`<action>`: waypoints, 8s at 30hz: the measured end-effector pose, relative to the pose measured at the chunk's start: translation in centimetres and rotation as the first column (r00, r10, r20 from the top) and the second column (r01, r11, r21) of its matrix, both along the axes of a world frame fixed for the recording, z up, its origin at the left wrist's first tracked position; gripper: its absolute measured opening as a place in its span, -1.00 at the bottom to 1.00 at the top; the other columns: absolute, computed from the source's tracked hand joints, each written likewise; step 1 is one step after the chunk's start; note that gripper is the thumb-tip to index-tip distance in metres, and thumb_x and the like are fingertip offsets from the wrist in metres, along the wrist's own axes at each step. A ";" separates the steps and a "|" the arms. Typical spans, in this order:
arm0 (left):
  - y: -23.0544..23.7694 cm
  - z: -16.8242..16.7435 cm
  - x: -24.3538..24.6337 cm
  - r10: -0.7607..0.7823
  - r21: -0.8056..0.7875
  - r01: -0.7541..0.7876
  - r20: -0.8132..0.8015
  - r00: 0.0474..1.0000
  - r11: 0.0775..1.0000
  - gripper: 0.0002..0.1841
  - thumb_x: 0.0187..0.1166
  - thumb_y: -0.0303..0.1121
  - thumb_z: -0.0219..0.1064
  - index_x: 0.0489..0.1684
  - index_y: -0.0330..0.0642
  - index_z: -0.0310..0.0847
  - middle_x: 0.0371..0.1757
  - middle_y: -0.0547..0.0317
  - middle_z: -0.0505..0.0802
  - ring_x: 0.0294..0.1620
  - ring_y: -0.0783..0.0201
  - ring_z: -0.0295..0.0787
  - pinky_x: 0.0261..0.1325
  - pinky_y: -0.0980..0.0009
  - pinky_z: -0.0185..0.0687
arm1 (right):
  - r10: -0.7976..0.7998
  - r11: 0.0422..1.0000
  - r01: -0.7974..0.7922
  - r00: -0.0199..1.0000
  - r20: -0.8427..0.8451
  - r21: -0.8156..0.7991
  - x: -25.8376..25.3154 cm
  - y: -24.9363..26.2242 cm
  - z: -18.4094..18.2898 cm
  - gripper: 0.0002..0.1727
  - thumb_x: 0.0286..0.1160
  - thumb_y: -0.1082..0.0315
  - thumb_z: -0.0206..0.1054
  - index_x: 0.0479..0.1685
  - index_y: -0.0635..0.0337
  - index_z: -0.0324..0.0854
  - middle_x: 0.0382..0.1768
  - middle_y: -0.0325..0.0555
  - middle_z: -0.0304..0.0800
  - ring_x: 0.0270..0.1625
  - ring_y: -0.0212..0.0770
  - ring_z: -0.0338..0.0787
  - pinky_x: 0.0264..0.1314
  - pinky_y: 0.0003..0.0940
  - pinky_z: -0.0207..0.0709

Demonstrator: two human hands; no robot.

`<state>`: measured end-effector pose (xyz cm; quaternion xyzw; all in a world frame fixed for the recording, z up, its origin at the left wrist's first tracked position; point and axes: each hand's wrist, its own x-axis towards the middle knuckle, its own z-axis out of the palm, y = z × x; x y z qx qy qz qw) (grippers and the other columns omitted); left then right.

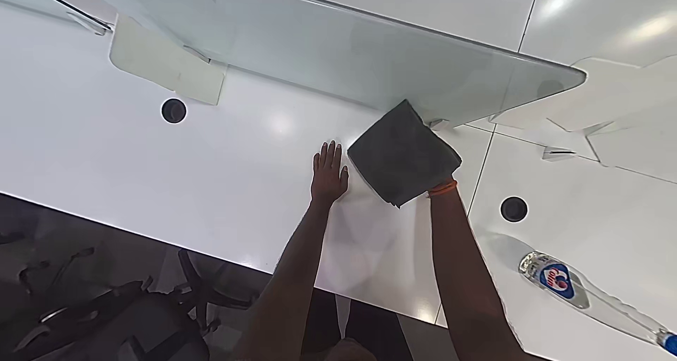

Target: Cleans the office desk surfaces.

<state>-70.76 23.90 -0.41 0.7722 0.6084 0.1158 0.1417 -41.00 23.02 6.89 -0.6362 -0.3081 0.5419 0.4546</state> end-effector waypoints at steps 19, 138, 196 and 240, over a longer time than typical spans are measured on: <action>-0.3 0.2 0.1 0.041 -0.006 -0.041 0.070 0.997 0.999 -0.21 0.59 -0.15 -0.03 0.83 -0.43 -0.03 0.88 -0.12 0.18 0.94 0.02 -0.12 0.88 -0.02 -0.20 | 0.364 0.887 -0.340 0.102 0.926 -0.312 -9.2 2.3 -5.7 0.01 0.40 -0.61 -0.09 0.92 -0.41 -0.03 0.96 -0.11 -0.31 0.96 0.14 -0.40 0.74 0.60 -0.47; -4.8 -0.2 -6.6 0.196 -0.056 -0.201 -0.086 0.977 0.978 -0.34 0.63 -0.22 -0.18 0.81 -0.12 0.20 0.92 0.13 0.11 0.95 0.06 -0.18 0.86 -0.13 -0.27 | 0.356 0.833 -0.543 0.381 0.853 -0.106 -14.3 -24.0 -5.0 -0.41 0.30 0.27 0.16 0.42 -0.11 0.74 0.67 -0.04 0.50 0.78 0.31 0.28 0.69 0.61 -0.13; -5.2 -0.2 -6.8 0.142 0.055 -0.149 0.118 0.983 0.987 -0.46 0.71 -0.48 -0.15 0.69 -0.11 0.40 0.74 0.12 0.51 0.81 0.17 0.28 0.82 -0.08 -0.01 | 0.146 0.973 -0.104 0.968 -0.203 0.204 -10.9 -5.4 3.1 -0.64 0.76 0.18 0.05 0.34 0.08 0.59 0.07 -0.20 0.80 0.12 -0.34 0.77 0.22 -0.21 0.71; -1.5 0.5 -19.0 -0.022 0.018 0.019 0.203 0.979 1.000 -0.46 0.57 -0.41 0.00 0.57 -0.32 0.48 0.71 -0.06 0.53 0.80 0.00 0.29 0.78 -0.04 0.14 | 0.349 0.912 -0.257 0.076 0.934 -0.320 -32.8 14.7 -5.6 -0.11 0.63 -0.37 -0.17 0.96 -0.27 -0.19 0.94 0.09 -0.30 0.93 0.32 -0.38 0.66 0.70 -0.37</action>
